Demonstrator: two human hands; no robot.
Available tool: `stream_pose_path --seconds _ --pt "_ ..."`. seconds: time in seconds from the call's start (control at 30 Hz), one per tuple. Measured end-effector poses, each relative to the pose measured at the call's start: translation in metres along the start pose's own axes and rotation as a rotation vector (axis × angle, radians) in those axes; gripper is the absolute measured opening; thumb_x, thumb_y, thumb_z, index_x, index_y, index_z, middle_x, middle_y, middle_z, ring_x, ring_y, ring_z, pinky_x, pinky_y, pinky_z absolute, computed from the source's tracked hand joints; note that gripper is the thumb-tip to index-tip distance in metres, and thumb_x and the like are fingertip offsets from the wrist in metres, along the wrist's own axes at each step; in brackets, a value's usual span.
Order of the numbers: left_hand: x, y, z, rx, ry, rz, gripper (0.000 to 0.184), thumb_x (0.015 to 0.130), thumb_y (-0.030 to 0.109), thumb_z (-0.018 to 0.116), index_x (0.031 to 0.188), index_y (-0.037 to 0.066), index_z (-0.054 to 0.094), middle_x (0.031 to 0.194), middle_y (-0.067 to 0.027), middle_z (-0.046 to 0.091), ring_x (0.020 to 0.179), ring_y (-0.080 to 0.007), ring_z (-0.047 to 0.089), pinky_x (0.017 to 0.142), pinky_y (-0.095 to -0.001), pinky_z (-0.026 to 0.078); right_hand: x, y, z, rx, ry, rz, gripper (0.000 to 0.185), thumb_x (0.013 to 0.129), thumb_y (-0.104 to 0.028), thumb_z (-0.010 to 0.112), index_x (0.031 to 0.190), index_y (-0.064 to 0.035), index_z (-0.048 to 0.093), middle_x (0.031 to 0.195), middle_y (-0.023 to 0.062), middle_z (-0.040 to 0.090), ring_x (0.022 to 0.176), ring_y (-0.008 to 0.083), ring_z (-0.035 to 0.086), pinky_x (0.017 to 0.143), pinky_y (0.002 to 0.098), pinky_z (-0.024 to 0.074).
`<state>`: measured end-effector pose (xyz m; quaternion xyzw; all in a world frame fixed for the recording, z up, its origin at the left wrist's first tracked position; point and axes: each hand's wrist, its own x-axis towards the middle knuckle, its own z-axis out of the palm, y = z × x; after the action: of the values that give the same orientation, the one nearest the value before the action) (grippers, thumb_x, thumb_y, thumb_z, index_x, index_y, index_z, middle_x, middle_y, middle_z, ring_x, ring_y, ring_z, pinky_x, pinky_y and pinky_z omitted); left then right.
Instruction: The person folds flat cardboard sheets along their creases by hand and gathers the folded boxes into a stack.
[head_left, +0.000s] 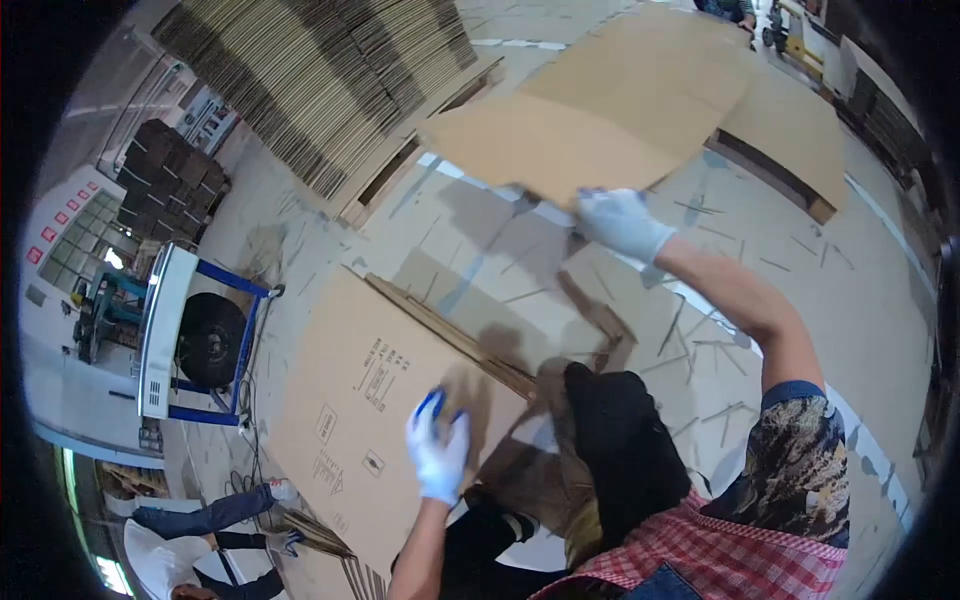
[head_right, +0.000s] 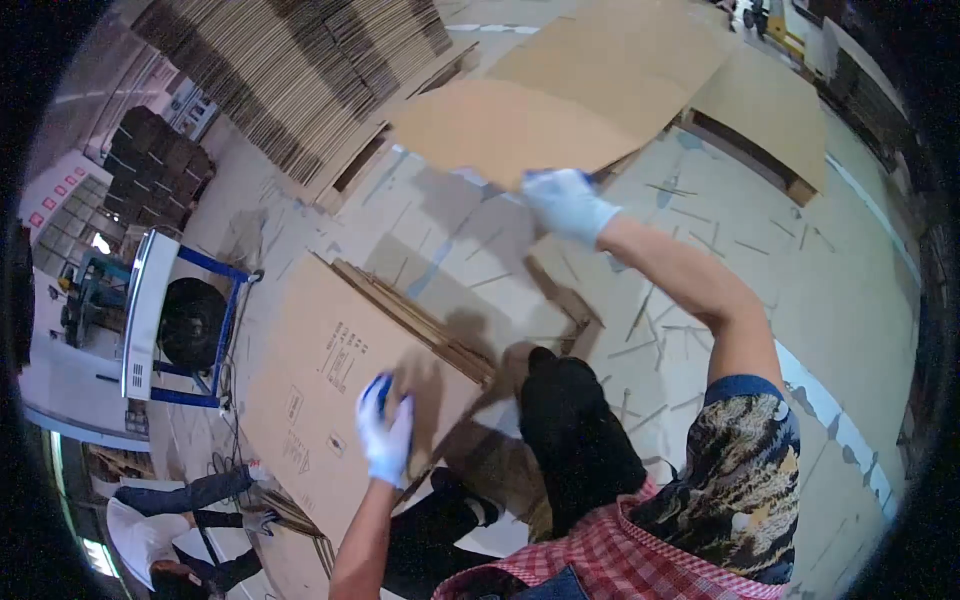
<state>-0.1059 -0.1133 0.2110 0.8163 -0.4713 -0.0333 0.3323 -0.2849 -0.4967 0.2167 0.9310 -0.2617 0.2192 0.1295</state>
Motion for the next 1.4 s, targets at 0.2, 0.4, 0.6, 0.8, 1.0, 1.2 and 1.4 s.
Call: stream_pose_path --seconds 0.2,0.4,0.6,0.8,1.0,1.2,1.4 --pt "0.057 0.141 0.043 -0.776 0.005 -0.196 0.062 0.084 0.021 0.062 0.131 0.000 0.029 0.129 -0.0136 0.037 0.117 -0.0235 0.040 0.097 -0.0366 0.035 -0.038 -0.138 -0.193 0.776 0.284 -0.258 0.020 0.079 -0.019 0.060 0.094 -0.0063 0.058 0.078 0.0145 0.063 0.074 0.0284 0.065 0.062 0.0352 0.0515" --pt "0.062 0.089 -0.059 -1.342 0.598 -0.185 0.013 0.084 0.013 0.059 0.096 0.006 0.058 0.085 -0.0028 0.060 0.074 -0.0150 0.059 0.060 -0.0271 0.049 -0.176 -0.059 -0.096 1.640 -0.022 1.119 0.067 0.075 -0.060 0.059 0.123 -0.0143 0.048 0.109 0.0099 0.052 0.095 0.0259 0.054 0.078 0.0389 0.0475" --pt "-0.011 0.041 -0.264 -1.228 0.568 -0.014 0.021 0.080 0.006 0.060 0.101 0.004 0.061 0.100 -0.0045 0.062 0.095 -0.0176 0.058 0.083 -0.0320 0.048 -0.196 0.006 -0.020 2.669 0.559 0.812 0.084 0.075 -0.060 0.055 0.137 -0.0073 0.032 0.139 0.0162 0.035 0.125 0.0414 0.034 0.098 0.0592 0.0310" --pt "-0.137 0.048 -0.373 -0.365 0.938 -0.148 0.023 0.085 0.010 0.057 0.104 -0.003 0.061 0.106 -0.0069 0.061 0.095 -0.0175 0.059 0.086 -0.0305 0.046 -0.105 -0.066 -0.065 2.970 -0.200 0.296 0.050 0.090 -0.029 0.046 0.131 -0.0021 0.037 0.131 0.0182 0.044 0.117 0.0398 0.045 0.099 0.0535 0.0358" --pt "-0.170 -0.006 -0.306 0.662 0.681 -0.073 0.040 0.082 0.017 0.059 0.121 0.011 0.052 0.115 -0.0158 0.058 0.101 -0.0304 0.059 0.083 -0.0338 0.048 -0.057 -0.230 -0.066 2.454 -0.564 -0.047 0.036 0.091 -0.015 0.044 0.123 0.0015 0.044 0.124 0.0199 0.050 0.106 0.0401 0.055 0.093 0.0475 0.0450" --pt "-0.200 -0.124 -0.125 0.674 0.025 -0.342 0.065 0.076 0.011 0.056 0.136 0.021 0.034 0.139 -0.0108 0.035 0.122 -0.0351 0.039 0.098 -0.0465 0.037 -0.119 -0.295 0.044 1.601 -0.691 0.082 0.038 0.089 -0.015 0.051 0.124 -0.0022 0.046 0.109 0.0228 0.057 0.098 0.0429 0.057 0.087 0.0469 0.0490" --pt "-0.208 -0.162 -0.069 0.741 -0.134 -0.422 0.062 0.082 0.017 0.052 0.139 0.029 0.028 0.144 -0.0095 0.026 0.126 -0.0358 0.033 0.096 -0.0530 0.035 -0.120 -0.298 0.020 2.009 -1.086 0.874 0.046 0.089 -0.019 0.053 0.128 0.0010 0.040 0.102 0.0200 0.060 0.094 0.0371 0.060 0.083 0.0445 0.0508"
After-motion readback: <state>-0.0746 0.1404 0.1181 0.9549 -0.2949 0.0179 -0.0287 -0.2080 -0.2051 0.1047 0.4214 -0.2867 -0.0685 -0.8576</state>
